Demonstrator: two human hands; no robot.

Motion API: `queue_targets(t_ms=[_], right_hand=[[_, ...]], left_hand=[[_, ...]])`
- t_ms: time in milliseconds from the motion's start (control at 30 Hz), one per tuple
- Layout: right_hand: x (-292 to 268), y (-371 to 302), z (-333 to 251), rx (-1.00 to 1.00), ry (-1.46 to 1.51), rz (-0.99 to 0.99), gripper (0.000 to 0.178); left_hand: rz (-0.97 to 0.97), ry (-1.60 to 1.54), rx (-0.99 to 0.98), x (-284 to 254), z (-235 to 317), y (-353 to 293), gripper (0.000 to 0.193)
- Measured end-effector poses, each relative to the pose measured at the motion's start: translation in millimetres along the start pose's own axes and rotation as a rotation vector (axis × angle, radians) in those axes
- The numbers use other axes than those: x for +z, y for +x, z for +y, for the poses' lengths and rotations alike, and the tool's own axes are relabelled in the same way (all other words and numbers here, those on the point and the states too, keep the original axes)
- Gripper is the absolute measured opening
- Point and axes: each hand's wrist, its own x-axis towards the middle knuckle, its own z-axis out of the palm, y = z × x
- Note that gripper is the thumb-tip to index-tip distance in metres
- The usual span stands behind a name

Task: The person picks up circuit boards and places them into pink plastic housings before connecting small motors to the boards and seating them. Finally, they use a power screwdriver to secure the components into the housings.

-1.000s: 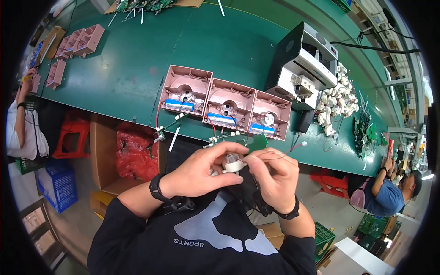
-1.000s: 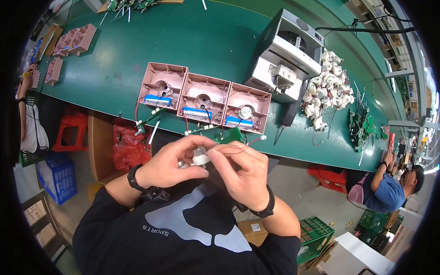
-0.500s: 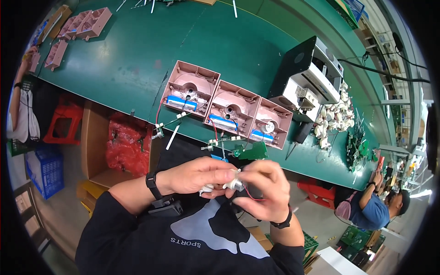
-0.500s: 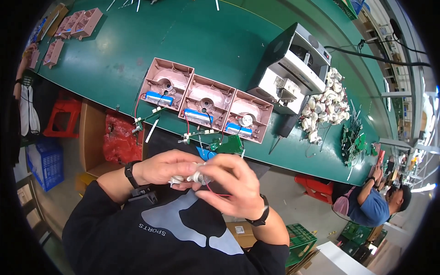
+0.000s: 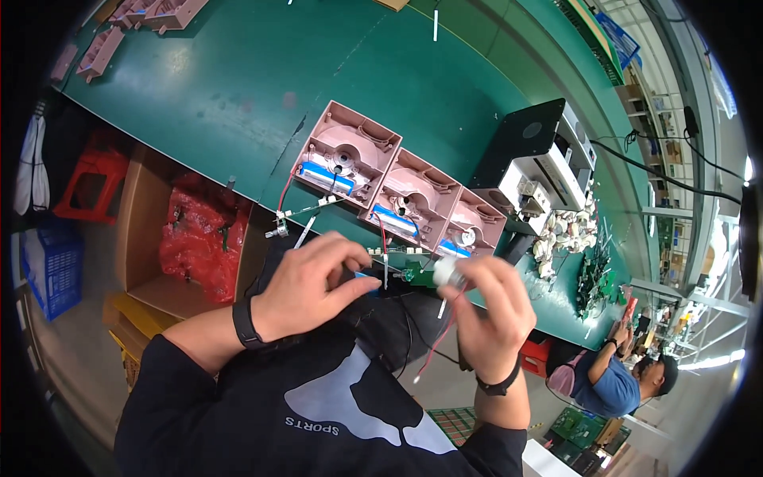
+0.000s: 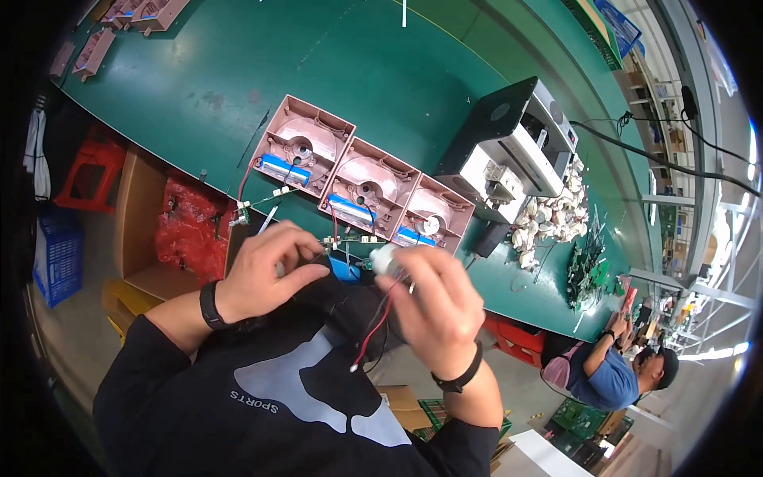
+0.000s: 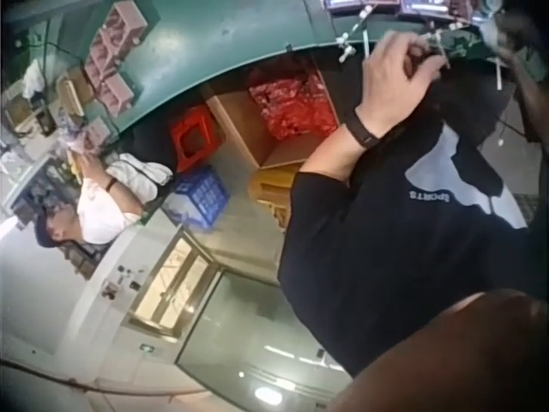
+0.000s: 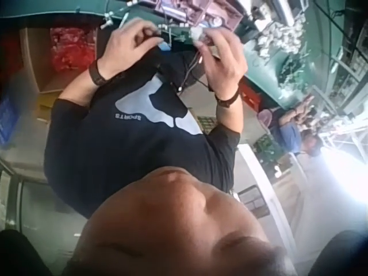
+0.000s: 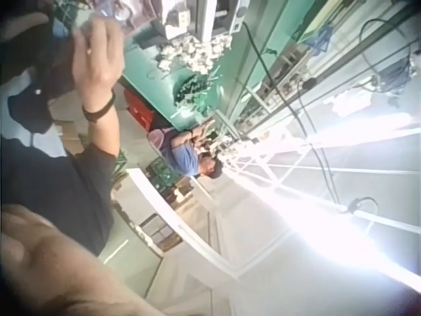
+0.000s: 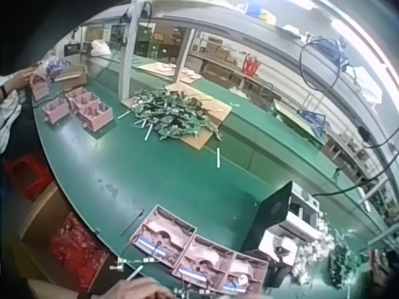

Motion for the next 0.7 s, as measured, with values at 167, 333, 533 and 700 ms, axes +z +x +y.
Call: queue_targets(t_ms=[167,333,533,700], right_hand=[[-1.3,19.0,0.8,0.125,-0.044,-0.062,0.037],[2.7,30.3,2.7,0.157,-0.047,-0.156,0.035],[8.5,41.3,8.3,0.209,-0.042,-0.243,0.033],[20.5,56.0,20.3,0.064,-0.146,-0.264,0.031]], left_hand=[[0.341,0.382,0.232,13.6,-16.4,8.6,0.042],[0.251,0.410,0.175,15.9,-27.9,11.0,0.036],[0.269,0.286,0.246,11.2,-30.5,7.8,0.033],[0.271,0.190,0.174,-1.1,-26.7,1.8,0.032]])
